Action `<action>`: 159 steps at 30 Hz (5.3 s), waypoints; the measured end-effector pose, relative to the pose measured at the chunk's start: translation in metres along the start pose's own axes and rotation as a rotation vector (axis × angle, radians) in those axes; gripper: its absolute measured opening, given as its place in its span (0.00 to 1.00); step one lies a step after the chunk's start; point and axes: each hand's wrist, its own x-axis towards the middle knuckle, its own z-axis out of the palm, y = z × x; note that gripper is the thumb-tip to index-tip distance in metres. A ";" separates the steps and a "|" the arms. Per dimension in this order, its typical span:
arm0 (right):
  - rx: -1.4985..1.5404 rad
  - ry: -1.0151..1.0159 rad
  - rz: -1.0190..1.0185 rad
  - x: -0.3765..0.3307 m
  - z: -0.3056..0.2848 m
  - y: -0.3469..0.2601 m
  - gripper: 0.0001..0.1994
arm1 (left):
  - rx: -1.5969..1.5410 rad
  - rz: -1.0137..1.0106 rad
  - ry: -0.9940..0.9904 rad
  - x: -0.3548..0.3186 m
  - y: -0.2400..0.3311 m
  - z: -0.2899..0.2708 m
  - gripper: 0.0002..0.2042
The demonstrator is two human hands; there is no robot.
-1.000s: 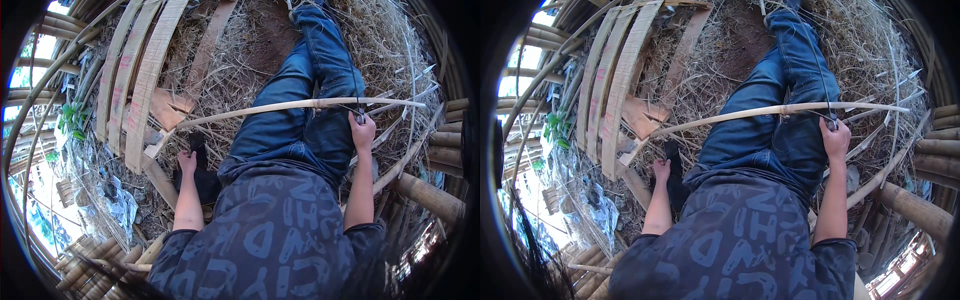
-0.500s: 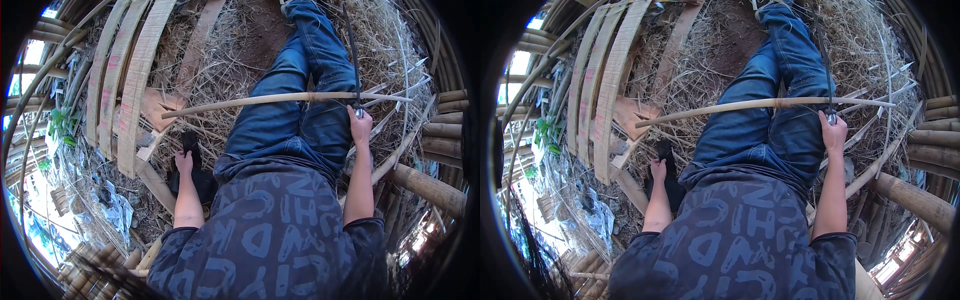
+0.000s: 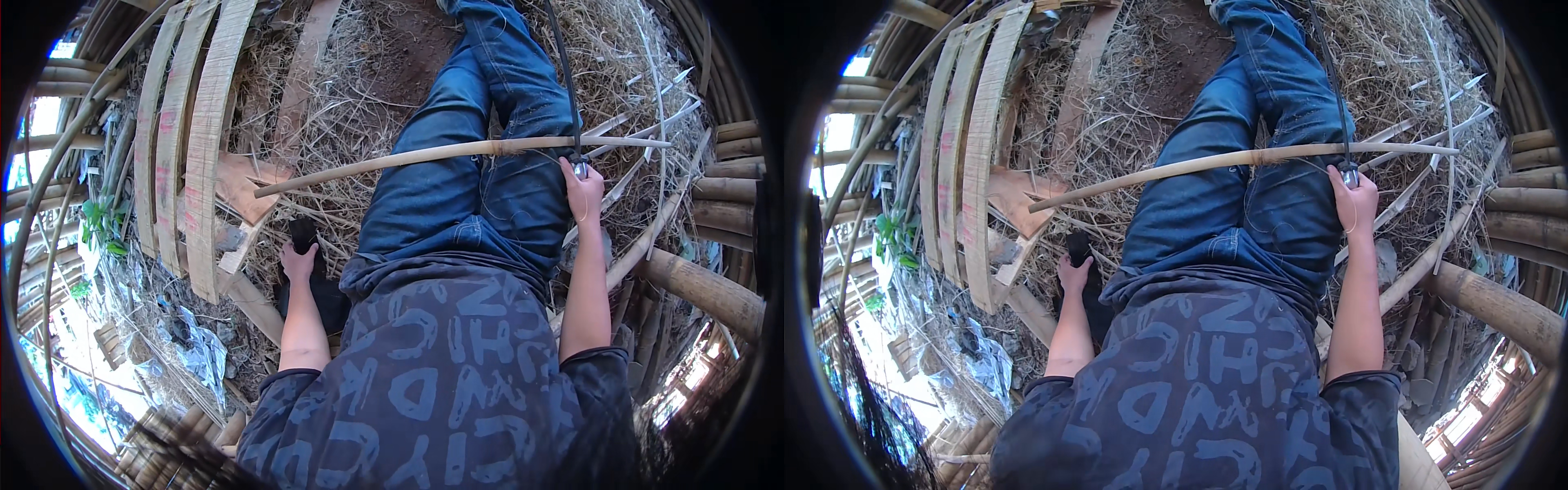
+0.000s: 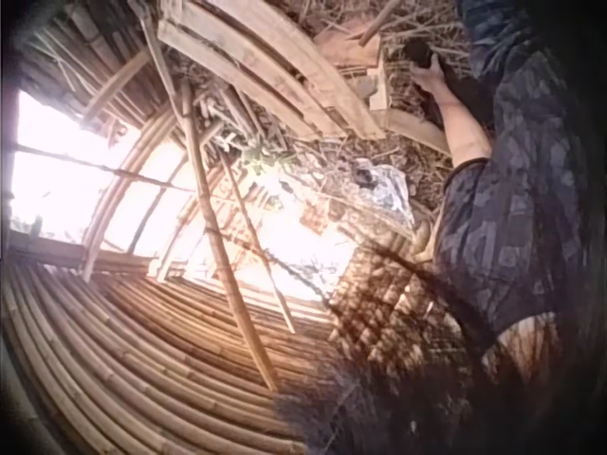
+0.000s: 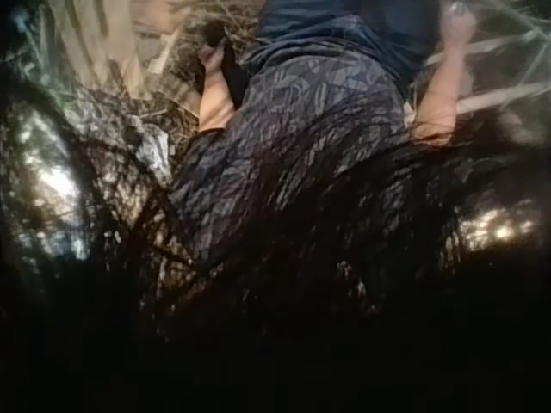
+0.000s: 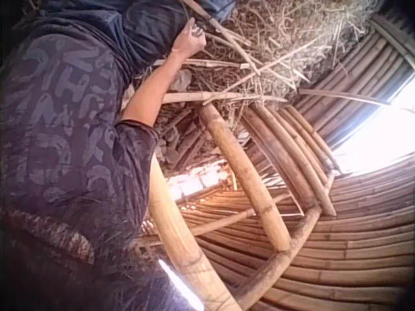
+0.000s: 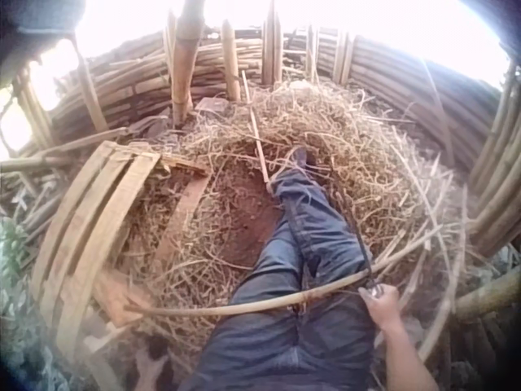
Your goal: The person shaves and scrapes a bamboo strip with a knife.
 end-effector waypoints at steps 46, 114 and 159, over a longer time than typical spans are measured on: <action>-0.009 -0.005 0.055 0.003 0.000 0.001 0.22 | 0.051 0.024 0.066 0.015 -0.026 0.018 0.41; 0.339 -0.106 0.176 -0.003 -0.010 0.000 0.19 | 0.462 1.115 -0.382 -0.084 0.344 -0.137 0.24; -0.457 -0.219 -0.417 0.008 -0.005 -0.037 0.30 | 0.163 0.855 -0.497 -0.139 0.312 -0.116 0.16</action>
